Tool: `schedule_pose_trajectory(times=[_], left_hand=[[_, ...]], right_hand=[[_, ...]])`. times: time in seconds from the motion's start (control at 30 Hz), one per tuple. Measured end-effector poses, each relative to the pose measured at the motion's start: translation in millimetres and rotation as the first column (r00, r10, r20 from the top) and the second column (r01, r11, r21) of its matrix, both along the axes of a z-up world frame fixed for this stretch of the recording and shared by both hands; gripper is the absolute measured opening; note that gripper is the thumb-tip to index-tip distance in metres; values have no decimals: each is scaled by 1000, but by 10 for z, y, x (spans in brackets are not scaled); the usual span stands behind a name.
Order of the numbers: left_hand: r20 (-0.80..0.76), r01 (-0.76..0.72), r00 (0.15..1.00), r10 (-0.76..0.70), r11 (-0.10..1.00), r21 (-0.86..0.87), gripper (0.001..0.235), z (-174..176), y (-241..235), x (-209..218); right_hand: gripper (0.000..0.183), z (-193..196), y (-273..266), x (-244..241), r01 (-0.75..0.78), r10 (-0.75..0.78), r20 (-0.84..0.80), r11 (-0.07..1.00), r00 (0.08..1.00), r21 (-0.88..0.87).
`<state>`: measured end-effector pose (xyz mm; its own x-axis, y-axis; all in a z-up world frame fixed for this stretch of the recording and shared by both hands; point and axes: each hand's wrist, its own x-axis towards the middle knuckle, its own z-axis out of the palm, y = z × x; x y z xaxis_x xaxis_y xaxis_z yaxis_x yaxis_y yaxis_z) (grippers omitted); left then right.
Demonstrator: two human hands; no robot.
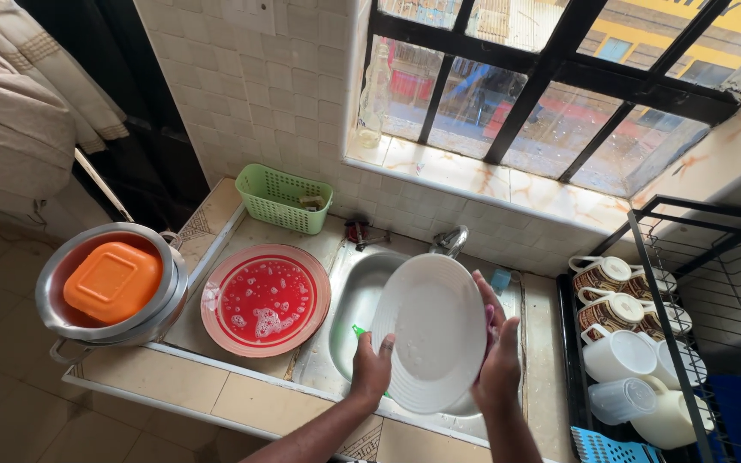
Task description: Washing and rinsing plates in a kitchen sink using a sponge
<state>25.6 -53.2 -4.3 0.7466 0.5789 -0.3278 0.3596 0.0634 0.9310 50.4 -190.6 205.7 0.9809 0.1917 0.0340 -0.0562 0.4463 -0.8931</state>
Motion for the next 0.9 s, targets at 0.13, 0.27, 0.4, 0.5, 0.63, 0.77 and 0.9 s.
schedule_pose_trajectory(times=[0.13,0.27,0.4,0.5,0.63,0.77,0.9], left_hand=[[-10,186,983,-185,981,48,38,96,39,-34],[-14,392,920,-393,919,-47,35,453,23,-162],[-60,427,900,-432,901,-79,45,651,-6,-180],[79,335,942,-327,932,-138,41,820,36,-182],[-20,124,991,-131,968,-216,50,1106,133,-196],[-65,-115,993,100,952,-284,51,779,153,-158],[-23,-262,962,272,898,-354,54,690,235,-242]], right_hand=[[96,103,-7,285,-7,33,118,977,992,-213],[77,-517,-30,814,-209,196,103,970,975,128],[79,-770,54,931,-175,178,66,983,982,-52],[75,-854,179,903,-112,150,189,974,971,-196],[70,-1076,372,770,-57,191,330,925,925,-376],[67,-1455,488,384,-29,300,417,839,858,-543],[65,-1715,548,29,49,396,511,753,763,-656]])
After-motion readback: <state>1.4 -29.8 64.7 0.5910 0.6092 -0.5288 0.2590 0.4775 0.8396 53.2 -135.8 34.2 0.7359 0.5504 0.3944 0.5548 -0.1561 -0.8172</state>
